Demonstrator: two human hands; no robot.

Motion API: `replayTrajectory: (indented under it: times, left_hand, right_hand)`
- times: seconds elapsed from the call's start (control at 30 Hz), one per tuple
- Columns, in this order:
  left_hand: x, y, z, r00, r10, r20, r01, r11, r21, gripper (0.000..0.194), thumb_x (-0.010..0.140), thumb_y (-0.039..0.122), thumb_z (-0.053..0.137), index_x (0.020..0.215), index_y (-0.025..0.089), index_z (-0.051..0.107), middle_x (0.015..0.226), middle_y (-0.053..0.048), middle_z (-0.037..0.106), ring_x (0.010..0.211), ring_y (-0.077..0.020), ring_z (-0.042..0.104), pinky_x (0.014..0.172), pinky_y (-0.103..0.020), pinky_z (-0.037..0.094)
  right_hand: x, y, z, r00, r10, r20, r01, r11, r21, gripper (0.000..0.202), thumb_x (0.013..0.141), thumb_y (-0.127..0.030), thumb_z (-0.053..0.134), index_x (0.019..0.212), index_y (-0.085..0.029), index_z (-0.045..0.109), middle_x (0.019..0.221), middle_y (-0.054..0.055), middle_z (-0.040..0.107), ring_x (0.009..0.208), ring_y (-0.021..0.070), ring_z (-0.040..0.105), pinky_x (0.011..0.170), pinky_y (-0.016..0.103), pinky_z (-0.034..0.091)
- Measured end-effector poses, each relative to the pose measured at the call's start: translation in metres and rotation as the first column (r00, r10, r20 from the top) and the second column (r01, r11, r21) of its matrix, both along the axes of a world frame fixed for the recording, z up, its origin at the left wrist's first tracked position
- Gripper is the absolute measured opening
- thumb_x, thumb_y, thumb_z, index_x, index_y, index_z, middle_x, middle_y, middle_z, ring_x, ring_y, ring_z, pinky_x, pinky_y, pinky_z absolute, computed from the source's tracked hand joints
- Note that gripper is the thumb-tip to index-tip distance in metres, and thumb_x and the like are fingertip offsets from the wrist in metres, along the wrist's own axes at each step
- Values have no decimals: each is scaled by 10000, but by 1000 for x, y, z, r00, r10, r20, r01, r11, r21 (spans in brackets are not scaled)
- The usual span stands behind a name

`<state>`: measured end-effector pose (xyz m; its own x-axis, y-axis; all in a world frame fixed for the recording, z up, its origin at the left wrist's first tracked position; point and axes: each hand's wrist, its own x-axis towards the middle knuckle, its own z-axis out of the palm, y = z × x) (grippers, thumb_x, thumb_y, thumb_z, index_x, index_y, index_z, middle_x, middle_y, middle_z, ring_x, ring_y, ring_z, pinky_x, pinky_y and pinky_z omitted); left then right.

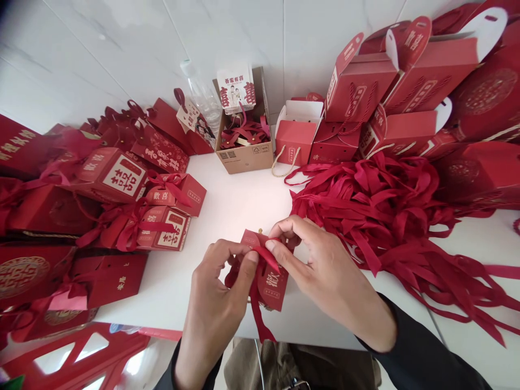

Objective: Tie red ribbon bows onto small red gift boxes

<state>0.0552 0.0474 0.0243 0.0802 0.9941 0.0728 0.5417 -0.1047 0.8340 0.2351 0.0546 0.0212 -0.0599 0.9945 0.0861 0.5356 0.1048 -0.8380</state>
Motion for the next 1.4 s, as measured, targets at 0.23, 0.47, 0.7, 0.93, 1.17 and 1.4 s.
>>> replayTrajectory:
  times: [0.23, 0.47, 0.7, 0.93, 1.17, 1.4]
  left_hand:
    - [-11, -4, -5, 1000, 19, -2, -19, 1000, 12, 145, 1034, 296, 539, 1018, 269, 680, 889, -6, 681, 787, -175, 570, 703, -318, 479]
    - [-11, -12, -9, 999, -33, 11, 33, 999, 4, 112, 967, 174, 602, 990, 263, 667, 964, -17, 617, 864, -175, 599, 731, -315, 510]
    - [-12, -12, -11, 999, -34, -5, 34, 999, -3, 130, 992, 160, 531, 966, 245, 626, 961, -30, 606, 872, -188, 563, 736, -337, 479]
    - [-12, -12, -11, 1000, -20, -10, 20, 1000, 0, 162, 951, 104, 517, 906, 238, 596, 913, -19, 585, 823, -182, 548, 710, -333, 464]
    - [-11, -10, -12, 999, -27, -22, 27, 1000, 10, 164, 944, 97, 508, 895, 231, 589, 899, -19, 581, 795, -176, 547, 692, -328, 465]
    - [-14, -12, -9, 998, -55, -20, 55, 999, 2, 139, 966, 116, 524, 961, 248, 568, 923, -19, 603, 816, -177, 550, 713, -318, 481]
  right_hand:
    - [1, 1, 2, 1000, 17, 3, -17, 997, -74, 187, 1049, -433, 560, 1015, -308, 695, 868, -56, 751, 605, 116, 612, 439, 233, 394]
    - [-2, 1, 0, 1000, -22, -21, 20, 996, -91, 239, 1054, -462, 527, 958, -282, 651, 748, -48, 663, 538, 121, 529, 418, 237, 366]
    - [1, 1, -1, 987, -18, -160, -8, 987, -161, 234, 1044, -494, 560, 1035, -287, 668, 925, -13, 718, 854, 164, 673, 668, 250, 521]
    - [8, 5, -1, 959, -33, -282, -38, 970, -242, 308, 1003, -555, 603, 1096, -274, 690, 986, 12, 707, 902, 187, 667, 769, 296, 534]
    - [13, 6, -5, 976, -32, -217, -16, 977, -214, 225, 977, -439, 656, 1128, -276, 692, 915, -3, 659, 878, 194, 664, 805, 330, 521]
    - [9, 1, -9, 993, -69, -97, 60, 994, -94, 264, 990, -379, 619, 1244, -309, 635, 1096, 26, 661, 1042, 233, 642, 917, 388, 505]
